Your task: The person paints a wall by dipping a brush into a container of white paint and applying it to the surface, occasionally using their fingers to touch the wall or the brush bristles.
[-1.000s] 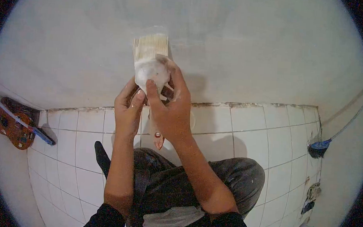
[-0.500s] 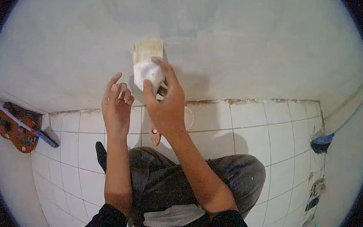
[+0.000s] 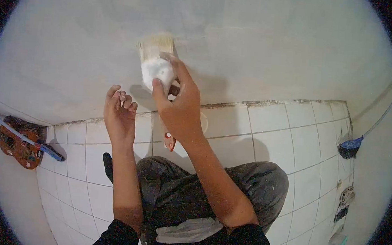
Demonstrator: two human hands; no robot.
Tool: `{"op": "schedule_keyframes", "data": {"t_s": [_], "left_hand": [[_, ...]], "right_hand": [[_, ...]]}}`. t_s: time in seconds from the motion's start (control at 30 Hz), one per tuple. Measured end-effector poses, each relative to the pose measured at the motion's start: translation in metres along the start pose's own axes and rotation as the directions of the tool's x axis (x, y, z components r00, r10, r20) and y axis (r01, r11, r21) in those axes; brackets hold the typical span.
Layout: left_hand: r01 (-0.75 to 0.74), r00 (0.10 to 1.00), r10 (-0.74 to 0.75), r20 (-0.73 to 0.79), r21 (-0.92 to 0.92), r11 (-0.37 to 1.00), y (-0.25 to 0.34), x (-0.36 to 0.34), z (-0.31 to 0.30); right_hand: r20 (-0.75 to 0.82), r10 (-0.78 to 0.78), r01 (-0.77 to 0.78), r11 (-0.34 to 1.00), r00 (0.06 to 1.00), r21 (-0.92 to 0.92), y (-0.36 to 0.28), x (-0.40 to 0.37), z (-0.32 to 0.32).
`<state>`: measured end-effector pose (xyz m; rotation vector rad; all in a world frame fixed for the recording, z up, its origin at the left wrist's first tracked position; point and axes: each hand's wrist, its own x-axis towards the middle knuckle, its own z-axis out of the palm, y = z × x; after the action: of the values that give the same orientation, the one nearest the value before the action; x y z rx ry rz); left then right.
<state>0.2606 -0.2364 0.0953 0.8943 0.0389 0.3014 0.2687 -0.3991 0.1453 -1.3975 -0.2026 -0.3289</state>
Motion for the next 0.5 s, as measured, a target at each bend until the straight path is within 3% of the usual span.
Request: {"op": "schedule_keyframes", "data": {"t_s": [0.2, 0.27, 0.33, 0.37, 0.4, 0.43, 0.47, 0.5], "left_hand": [[0.012, 0.999, -0.011, -0.054, 0.028, 1.000, -0.003, 0.001, 0.005], [0.011, 0.998, -0.009, -0.059, 0.040, 0.999, -0.003, 0.001, 0.006], [0.015, 0.998, -0.012, -0.067, 0.051, 0.999, -0.002, 0.001, 0.008], [0.018, 0.996, -0.013, -0.087, 0.061, 0.998, -0.002, 0.001, 0.008], [0.018, 0.996, -0.013, -0.089, 0.060, 0.998, -0.001, 0.001, 0.007], [0.008, 0.996, -0.004, -0.085, 0.055, 0.998, -0.001, 0.002, 0.005], [-0.002, 0.996, 0.006, -0.084, 0.050, 0.999, -0.001, 0.003, 0.003], [-0.004, 0.996, 0.008, -0.090, 0.048, 0.999, 0.000, 0.003, 0.002]], "right_hand": [[0.028, 0.215, -0.212, 0.973, 0.976, -0.092, 0.015, -0.009, -0.004], [0.051, 0.160, -0.153, 0.981, 0.986, -0.116, 0.021, -0.007, -0.012], [0.252, 0.025, 0.071, 0.929, 0.967, -0.364, 0.015, -0.003, -0.028], [0.251, 0.026, 0.070, 0.929, 0.968, -0.364, 0.011, 0.001, -0.037], [0.306, 0.254, -0.151, 0.934, 0.917, -0.324, 0.004, 0.004, -0.047], [0.369, 0.460, -0.365, 0.882, 0.808, -0.298, -0.003, 0.008, -0.055], [0.373, 0.461, -0.365, 0.881, 0.805, -0.302, -0.013, 0.011, -0.060], [0.412, 0.499, -0.477, 0.863, 0.762, -0.163, -0.023, 0.014, -0.064]]}}
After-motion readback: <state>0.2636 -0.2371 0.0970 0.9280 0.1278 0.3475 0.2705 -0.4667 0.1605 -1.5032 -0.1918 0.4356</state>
